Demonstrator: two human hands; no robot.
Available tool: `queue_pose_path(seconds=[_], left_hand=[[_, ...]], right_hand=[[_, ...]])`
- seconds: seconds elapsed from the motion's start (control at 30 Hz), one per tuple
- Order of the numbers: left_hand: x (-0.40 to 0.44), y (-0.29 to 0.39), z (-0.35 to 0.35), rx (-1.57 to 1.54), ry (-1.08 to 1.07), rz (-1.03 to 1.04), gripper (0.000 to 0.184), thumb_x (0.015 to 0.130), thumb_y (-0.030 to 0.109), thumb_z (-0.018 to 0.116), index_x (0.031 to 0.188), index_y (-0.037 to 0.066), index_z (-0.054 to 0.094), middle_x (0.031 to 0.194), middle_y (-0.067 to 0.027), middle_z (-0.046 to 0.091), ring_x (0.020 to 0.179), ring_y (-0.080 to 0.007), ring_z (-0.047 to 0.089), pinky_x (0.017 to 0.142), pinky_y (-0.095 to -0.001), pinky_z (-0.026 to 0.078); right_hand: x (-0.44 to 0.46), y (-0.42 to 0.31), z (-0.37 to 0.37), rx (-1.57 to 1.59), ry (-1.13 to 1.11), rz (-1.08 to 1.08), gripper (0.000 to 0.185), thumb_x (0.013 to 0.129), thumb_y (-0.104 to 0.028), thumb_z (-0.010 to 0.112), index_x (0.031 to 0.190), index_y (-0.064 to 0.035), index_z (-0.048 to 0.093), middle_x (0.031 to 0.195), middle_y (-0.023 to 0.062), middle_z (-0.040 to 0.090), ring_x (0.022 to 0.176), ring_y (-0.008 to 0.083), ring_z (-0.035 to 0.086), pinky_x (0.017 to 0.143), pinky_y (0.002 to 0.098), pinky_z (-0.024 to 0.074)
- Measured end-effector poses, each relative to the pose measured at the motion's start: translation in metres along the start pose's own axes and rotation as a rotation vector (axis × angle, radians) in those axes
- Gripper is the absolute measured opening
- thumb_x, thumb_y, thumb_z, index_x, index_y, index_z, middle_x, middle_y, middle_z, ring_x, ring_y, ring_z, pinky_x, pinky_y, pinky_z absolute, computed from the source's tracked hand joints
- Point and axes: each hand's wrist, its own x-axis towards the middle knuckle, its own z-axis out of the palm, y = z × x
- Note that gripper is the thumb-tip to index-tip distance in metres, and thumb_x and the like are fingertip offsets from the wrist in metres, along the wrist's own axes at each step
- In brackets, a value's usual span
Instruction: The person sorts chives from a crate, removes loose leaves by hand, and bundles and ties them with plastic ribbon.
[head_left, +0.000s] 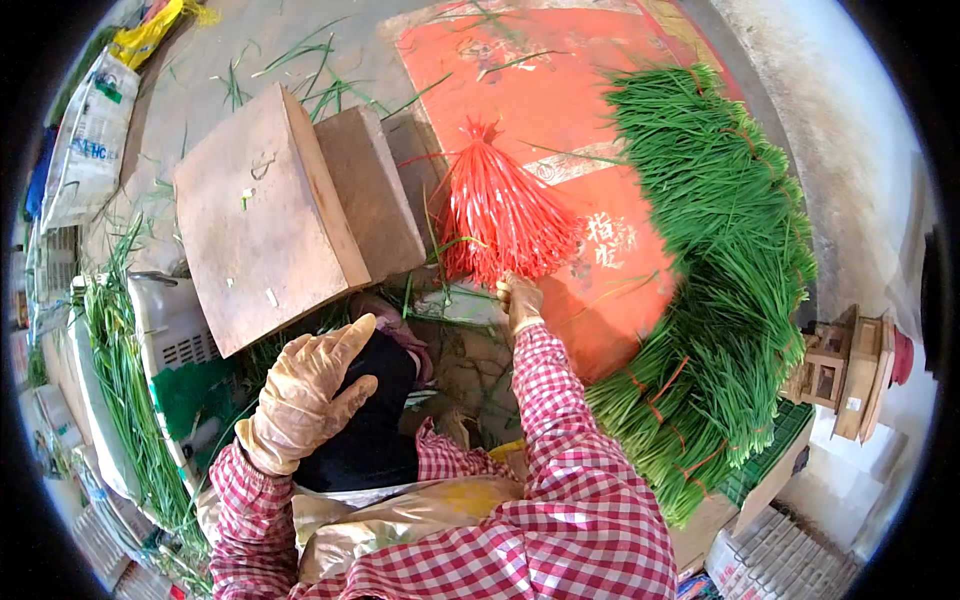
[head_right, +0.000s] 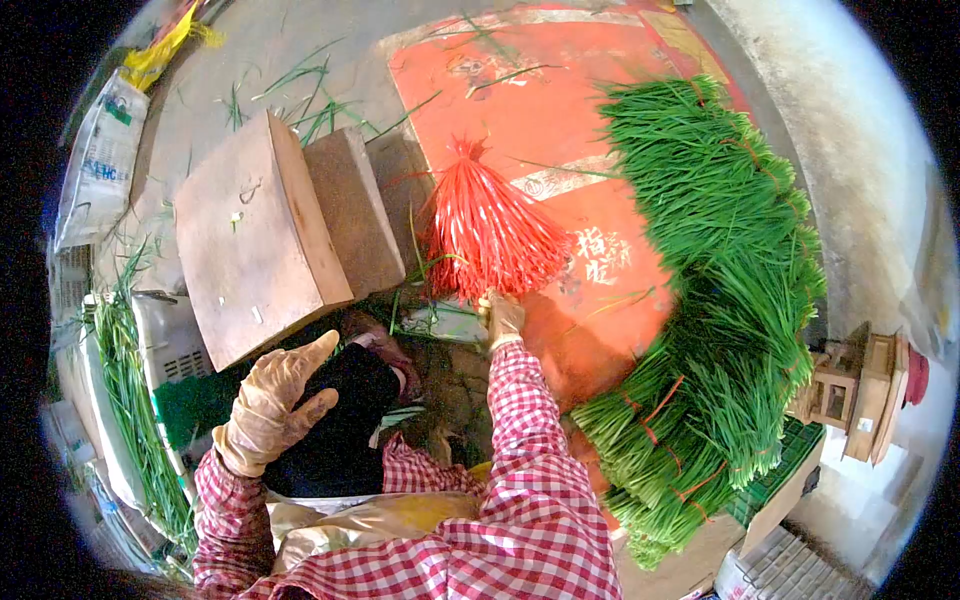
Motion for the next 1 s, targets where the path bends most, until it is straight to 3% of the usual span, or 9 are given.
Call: queue_pose_path(seconds=[0.37, 0.57, 0.63, 0.73, 0.8, 0.87, 0.9, 0.97, 1.0], left_hand=[[-0.006, 0.006, 0.004, -0.055, 0.071, -0.002, 0.055, 0.084, 0.021, 0.065, 0.133, 0.007, 0.046, 0.110, -0.0166, 0.060, 0.098, -0.0334, 0.057, 0.087, -0.0403, 0.044], [-0.002, 0.012, -0.003, -0.122, 0.052, -0.055, 0.050, 0.083, 0.019, 0.065, 0.128, 0.002, 0.051, 0.114, -0.0174, 0.061, 0.102, -0.0333, 0.058, 0.091, -0.0398, 0.044], [-0.002, 0.002, 0.006, -0.048, 0.139, 0.056, 0.055, 0.082, 0.020, 0.067, 0.131, 0.005, 0.048, 0.094, -0.0157, 0.065, 0.085, -0.0314, 0.062, 0.079, -0.0393, 0.048], [-0.002, 0.000, 0.010, -0.205, 0.095, -0.142, 0.047, 0.083, 0.018, 0.066, 0.126, 0.004, 0.054, 0.054, -0.0102, 0.054, 0.046, -0.0224, 0.053, 0.051, -0.0325, 0.044], [0.001, -0.002, 0.011, -0.105, 0.183, -0.058, 0.045, 0.083, 0.016, 0.066, 0.125, 0.004, 0.055, 0.053, -0.0107, 0.053, 0.045, -0.0219, 0.052, 0.050, -0.0318, 0.043], [-0.001, 0.016, -0.003, 0.012, 0.258, -0.044, 0.041, 0.083, 0.012, 0.065, 0.122, 0.004, 0.057, 0.057, -0.0103, 0.056, 0.048, -0.0206, 0.053, 0.052, -0.0319, 0.044], [0.001, 0.014, -0.001, 0.014, 0.289, -0.036, 0.041, 0.083, 0.012, 0.065, 0.122, 0.004, 0.057, 0.057, -0.0103, 0.056, 0.048, -0.0206, 0.053, 0.052, -0.0319, 0.044], [-0.006, 0.004, 0.009, -0.085, 0.473, 0.150, 0.041, 0.082, 0.009, 0.066, 0.122, 0.003, 0.057, 0.067, -0.0096, 0.061, 0.056, -0.0220, 0.058, 0.058, -0.0337, 0.047], [-0.011, -0.002, 0.012, -0.195, 0.359, 0.042, 0.047, 0.080, 0.010, 0.069, 0.125, 0.003, 0.055, 0.089, -0.0118, 0.066, 0.079, -0.0250, 0.064, 0.075, -0.0335, 0.050]], right_hand=[[-0.018, -0.025, -0.012, -0.001, -0.139, 0.061, 0.021, 0.089, -0.018, 0.060, 0.107, -0.0081, 0.058, 0.094, 0.0075, 0.067, 0.064, 0.0134, 0.062, 0.050, 0.0248, 0.0474], [0.016, -0.004, -0.009, 0.177, -0.326, -0.045, 0.014, 0.086, -0.018, 0.062, 0.093, -0.0053, 0.061, 0.081, 0.0072, 0.065, 0.062, 0.0154, 0.061, 0.047, 0.0264, 0.0470], [0.004, -0.011, -0.001, 0.196, -0.145, -0.089, 0.010, 0.085, -0.016, 0.063, 0.086, -0.0058, 0.062, 0.081, 0.0090, 0.066, 0.063, 0.0165, 0.063, 0.049, 0.0270, 0.0484], [-0.015, -0.031, -0.007, 0.059, 0.059, -0.094, 0.017, 0.086, -0.022, 0.060, 0.082, -0.0053, 0.063, 0.082, 0.0111, 0.067, 0.065, 0.0218, 0.064, 0.052, 0.0310, 0.0497], [-0.007, -0.012, -0.025, -0.720, 0.458, -0.344, 0.025, 0.087, -0.029, 0.057, 0.088, -0.0047, 0.065, 0.083, 0.0133, 0.067, 0.072, 0.0306, 0.063, 0.065, 0.0374, 0.0514], [-0.016, -0.004, -0.072, -0.957, 0.125, -0.147, 0.036, 0.088, -0.037, 0.053, 0.099, -0.0047, 0.066, 0.097, 0.0162, 0.066, 0.091, 0.0342, 0.061, 0.082, 0.0401, 0.0478], [-0.023, -0.011, -0.074, -0.772, 0.077, -0.244, 0.036, 0.088, -0.037, 0.053, 0.104, -0.0068, 0.065, 0.102, 0.0156, 0.065, 0.095, 0.0321, 0.061, 0.084, 0.0390, 0.0476], [-0.045, -0.004, -0.081, -1.411, -0.168, -0.146, 0.029, 0.086, -0.026, 0.055, 0.105, -0.0081, 0.066, 0.100, 0.0127, 0.067, 0.093, 0.0300, 0.063, 0.078, 0.0392, 0.0503], [-0.064, -0.007, -0.078, -1.834, -0.347, -0.129, 0.026, 0.085, -0.021, 0.056, 0.106, -0.0087, 0.066, 0.100, 0.0112, 0.067, 0.092, 0.0290, 0.063, 0.076, 0.0393, 0.0516]])
